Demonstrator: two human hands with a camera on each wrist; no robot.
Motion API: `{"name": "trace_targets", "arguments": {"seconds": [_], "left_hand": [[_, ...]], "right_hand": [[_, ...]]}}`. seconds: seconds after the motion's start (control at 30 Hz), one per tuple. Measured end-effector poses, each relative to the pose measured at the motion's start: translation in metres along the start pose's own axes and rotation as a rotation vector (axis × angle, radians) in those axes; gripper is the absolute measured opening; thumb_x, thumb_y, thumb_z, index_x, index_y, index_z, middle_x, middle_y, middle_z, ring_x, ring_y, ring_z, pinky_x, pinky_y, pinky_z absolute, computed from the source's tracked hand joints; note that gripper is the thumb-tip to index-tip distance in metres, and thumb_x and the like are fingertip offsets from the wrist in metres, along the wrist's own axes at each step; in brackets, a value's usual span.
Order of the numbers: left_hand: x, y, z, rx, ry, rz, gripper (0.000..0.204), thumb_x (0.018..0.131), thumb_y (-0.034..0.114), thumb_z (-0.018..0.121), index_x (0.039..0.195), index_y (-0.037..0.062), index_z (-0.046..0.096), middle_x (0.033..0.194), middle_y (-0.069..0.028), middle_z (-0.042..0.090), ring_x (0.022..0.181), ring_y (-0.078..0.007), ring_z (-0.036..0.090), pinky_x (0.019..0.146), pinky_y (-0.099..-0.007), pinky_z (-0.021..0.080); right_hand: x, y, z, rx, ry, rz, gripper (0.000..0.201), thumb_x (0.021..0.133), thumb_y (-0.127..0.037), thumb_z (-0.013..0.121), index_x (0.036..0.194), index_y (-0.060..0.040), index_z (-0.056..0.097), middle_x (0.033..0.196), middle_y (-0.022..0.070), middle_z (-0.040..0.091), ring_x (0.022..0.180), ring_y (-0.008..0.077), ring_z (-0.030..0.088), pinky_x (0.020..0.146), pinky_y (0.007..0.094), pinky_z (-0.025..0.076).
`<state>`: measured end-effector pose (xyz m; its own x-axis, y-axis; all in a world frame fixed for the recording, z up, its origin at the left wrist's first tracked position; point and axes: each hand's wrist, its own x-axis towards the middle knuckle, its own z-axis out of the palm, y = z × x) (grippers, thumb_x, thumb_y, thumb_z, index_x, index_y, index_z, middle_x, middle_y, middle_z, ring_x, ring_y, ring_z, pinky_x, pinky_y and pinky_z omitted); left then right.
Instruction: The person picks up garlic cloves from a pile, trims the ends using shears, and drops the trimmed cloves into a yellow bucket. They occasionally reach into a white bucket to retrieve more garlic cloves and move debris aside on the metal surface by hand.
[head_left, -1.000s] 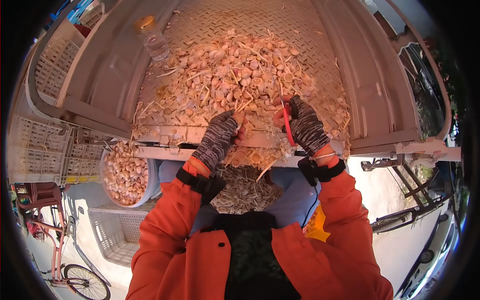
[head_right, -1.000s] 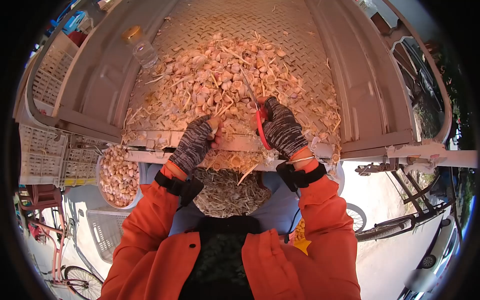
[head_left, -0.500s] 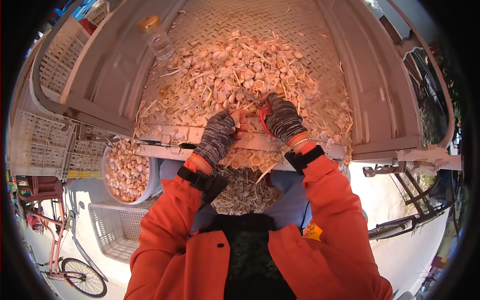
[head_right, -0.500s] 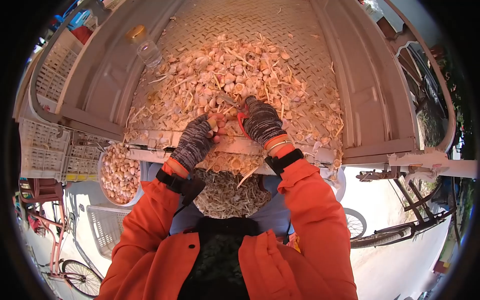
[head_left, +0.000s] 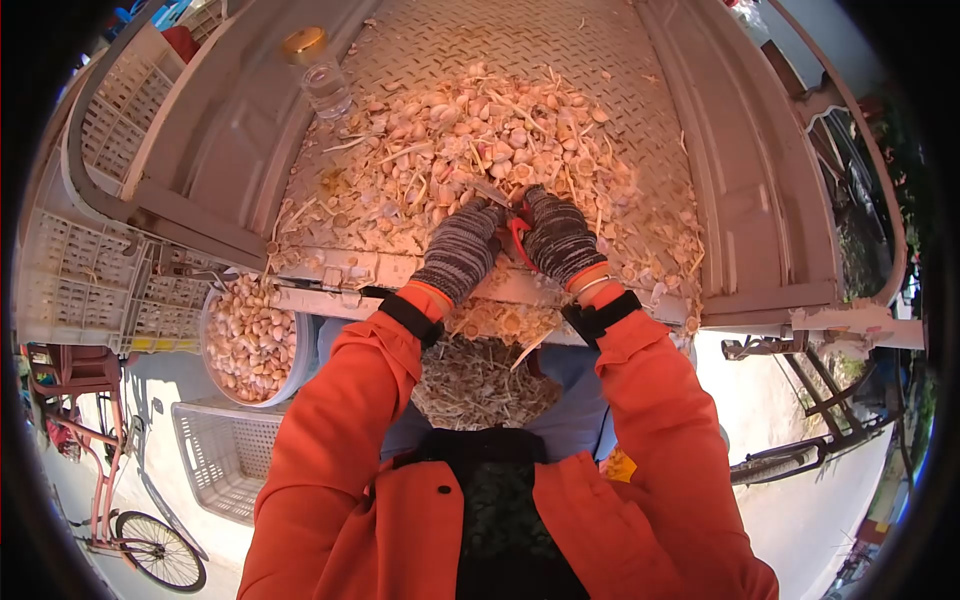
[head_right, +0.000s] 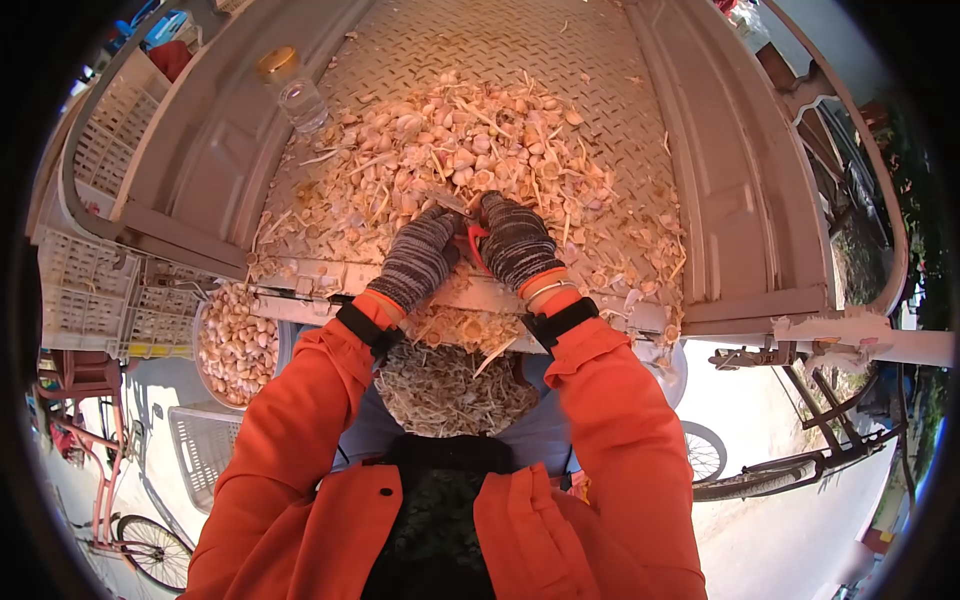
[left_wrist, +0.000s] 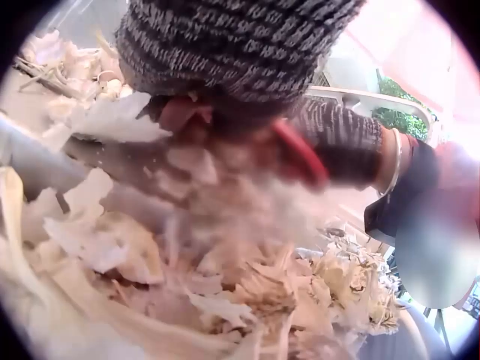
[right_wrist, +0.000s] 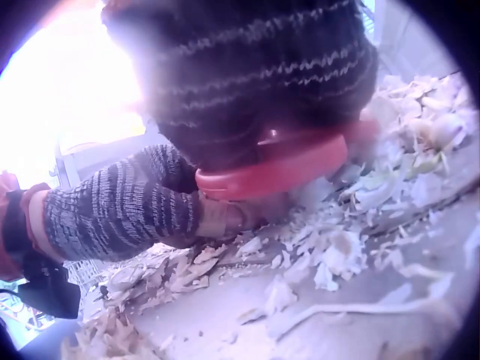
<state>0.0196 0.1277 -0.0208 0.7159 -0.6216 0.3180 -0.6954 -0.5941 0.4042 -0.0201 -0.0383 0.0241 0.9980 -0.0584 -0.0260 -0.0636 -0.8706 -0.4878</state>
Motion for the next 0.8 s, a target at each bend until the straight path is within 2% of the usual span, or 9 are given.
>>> {"name": "trace_targets", "arguments": {"seconds": [0.1, 0.17, 0.27, 0.3, 0.37, 0.43, 0.5, 0.63, 0.8], "left_hand": [[0.006, 0.012, -0.031, -0.433, -0.152, -0.319, 0.032, 0.083, 0.023, 0.069, 0.106, 0.0020, 0.063, 0.086, -0.0116, 0.064, 0.077, -0.0216, 0.062, 0.073, -0.0354, 0.052], [-0.002, 0.013, -0.032, -0.464, -0.098, -0.302, 0.033, 0.086, 0.028, 0.069, 0.104, 0.0015, 0.064, 0.077, -0.0060, 0.063, 0.068, -0.0130, 0.058, 0.064, -0.0292, 0.050], [-0.018, 0.035, -0.050, -1.246, -0.115, -0.576, 0.025, 0.088, 0.020, 0.067, 0.103, 0.0006, 0.063, 0.082, -0.0055, 0.064, 0.067, -0.0094, 0.058, 0.061, -0.0237, 0.050], [-0.025, 0.042, -0.050, -1.246, -0.108, -0.572, 0.025, 0.088, 0.020, 0.067, 0.103, 0.0006, 0.063, 0.082, -0.0055, 0.064, 0.067, -0.0094, 0.058, 0.061, -0.0237, 0.050], [-0.039, 0.058, -0.046, -1.853, 0.119, -0.794, 0.024, 0.089, 0.017, 0.065, 0.104, -0.0005, 0.061, 0.084, -0.0050, 0.063, 0.068, -0.0109, 0.058, 0.063, -0.0243, 0.052], [-0.054, 0.056, -0.031, -1.980, 0.155, -0.819, 0.016, 0.091, 0.013, 0.060, 0.099, -0.0010, 0.059, 0.085, -0.0057, 0.061, 0.071, -0.0123, 0.058, 0.067, -0.0241, 0.053], [-0.075, 0.051, -0.012, -2.513, 0.192, -0.933, 0.014, 0.092, 0.016, 0.059, 0.087, 0.0028, 0.056, 0.079, -0.0066, 0.060, 0.068, -0.0177, 0.058, 0.069, -0.0339, 0.055], [-0.099, 0.045, -0.022, -2.568, 0.281, -0.961, 0.018, 0.092, 0.018, 0.059, 0.089, 0.0012, 0.054, 0.082, -0.0101, 0.059, 0.073, -0.0210, 0.060, 0.071, -0.0354, 0.055], [-0.126, 0.027, -0.080, -2.247, 0.457, -1.075, 0.013, 0.089, 0.009, 0.059, 0.095, -0.0028, 0.056, 0.093, -0.0146, 0.060, 0.080, -0.0238, 0.061, 0.059, -0.0267, 0.053]], "right_hand": [[-0.025, -0.001, -0.029, 0.042, 0.107, 0.028, 0.027, 0.083, -0.016, 0.066, 0.107, -0.0061, 0.058, 0.090, 0.0182, 0.065, 0.082, 0.0304, 0.065, 0.072, 0.0389, 0.051], [-0.040, 0.008, -0.039, 0.310, 0.283, 0.021, 0.032, 0.081, -0.011, 0.069, 0.111, -0.0067, 0.058, 0.091, 0.0146, 0.066, 0.084, 0.0247, 0.065, 0.075, 0.0346, 0.051], [-0.062, 0.005, -0.037, 0.562, 0.315, -0.048, 0.040, 0.079, -0.009, 0.072, 0.115, -0.0058, 0.056, 0.090, 0.0095, 0.064, 0.083, 0.0167, 0.064, 0.074, 0.0294, 0.051], [-0.074, -0.005, -0.036, 0.742, 0.310, -0.077, 0.040, 0.079, -0.008, 0.071, 0.116, -0.0057, 0.055, 0.090, 0.0082, 0.063, 0.080, 0.0146, 0.062, 0.073, 0.0279, 0.050], [-0.093, -0.019, -0.028, 0.701, 0.362, -0.119, 0.041, 0.078, -0.005, 0.070, 0.117, -0.0074, 0.055, 0.088, 0.0056, 0.060, 0.075, 0.0118, 0.058, 0.069, 0.0251, 0.049], [-0.114, -0.051, -0.030, 0.518, 0.386, -0.161, 0.043, 0.077, -0.002, 0.069, 0.117, -0.0093, 0.056, 0.086, 0.0051, 0.059, 0.072, 0.0128, 0.054, 0.067, 0.0249, 0.047], [-0.124, -0.070, -0.018, 0.482, 0.398, -0.235, 0.044, 0.075, 0.000, 0.068, 0.117, -0.0105, 0.057, 0.088, 0.0057, 0.060, 0.074, 0.0152, 0.057, 0.066, 0.0266, 0.048], [-0.129, -0.081, -0.011, 0.402, 0.267, -0.381, 0.040, 0.077, 0.004, 0.064, 0.114, -0.0098, 0.057, 0.095, 0.0080, 0.063, 0.081, 0.0193, 0.063, 0.068, 0.0290, 0.050], [-0.064, -0.029, -0.011, 0.351, 0.365, -0.078, 0.030, 0.082, -0.002, 0.064, 0.110, -0.0080, 0.057, 0.091, 0.0127, 0.065, 0.086, 0.0224, 0.065, 0.073, 0.0327, 0.051]]}}
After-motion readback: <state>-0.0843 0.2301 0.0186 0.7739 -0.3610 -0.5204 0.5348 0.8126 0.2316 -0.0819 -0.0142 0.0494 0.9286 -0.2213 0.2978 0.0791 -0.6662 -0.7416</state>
